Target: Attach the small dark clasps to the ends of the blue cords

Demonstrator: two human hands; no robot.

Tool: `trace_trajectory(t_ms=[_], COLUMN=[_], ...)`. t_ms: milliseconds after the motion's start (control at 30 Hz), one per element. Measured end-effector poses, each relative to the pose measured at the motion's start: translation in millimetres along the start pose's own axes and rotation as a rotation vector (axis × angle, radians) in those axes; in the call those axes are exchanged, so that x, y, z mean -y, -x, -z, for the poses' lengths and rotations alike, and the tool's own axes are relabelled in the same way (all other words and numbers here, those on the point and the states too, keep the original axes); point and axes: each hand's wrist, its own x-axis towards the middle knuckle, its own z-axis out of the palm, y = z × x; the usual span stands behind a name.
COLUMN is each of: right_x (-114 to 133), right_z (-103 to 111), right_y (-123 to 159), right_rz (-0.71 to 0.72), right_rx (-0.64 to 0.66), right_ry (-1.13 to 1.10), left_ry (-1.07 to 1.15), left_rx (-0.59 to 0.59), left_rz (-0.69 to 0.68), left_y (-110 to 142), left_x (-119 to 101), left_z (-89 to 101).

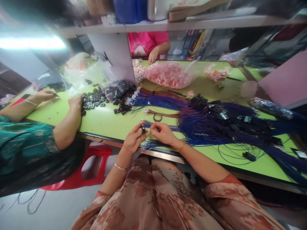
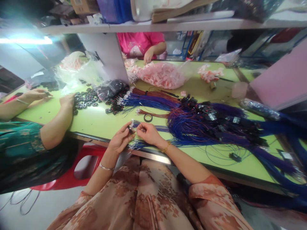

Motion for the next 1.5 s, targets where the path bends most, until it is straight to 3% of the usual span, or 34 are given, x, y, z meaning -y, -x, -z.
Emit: trace_trajectory(t_ms=[267, 900, 1200, 1400, 1500], right_x=[-4, -3, -8, -9, -11], right_z=[-3, -8, -11, -18, -14], right_y=[3, 8, 6, 9, 5], right_rz=[0.047, 0.135, 0.131, 0.196, 0.168], right_rx=[-0.04, -0.081, 0.031, 0.027, 0.113], right_ry=[0.15, 0.231, 0.172, 0.283, 0.332], left_ry=[0.03, 0.03, -0.061, -0.117, -0.164], left_rx=[0.036, -0.044, -0.146, -0.181, -0.187], left_rz=[0.012, -0.007, -0.107, -0.091, -0.084], left_y=[-3, -1, 1, 3, 4], left_x=[8, 8, 16, 17, 19], left_z=[0.3, -1.5, -7.4, -3.8, -0.6])
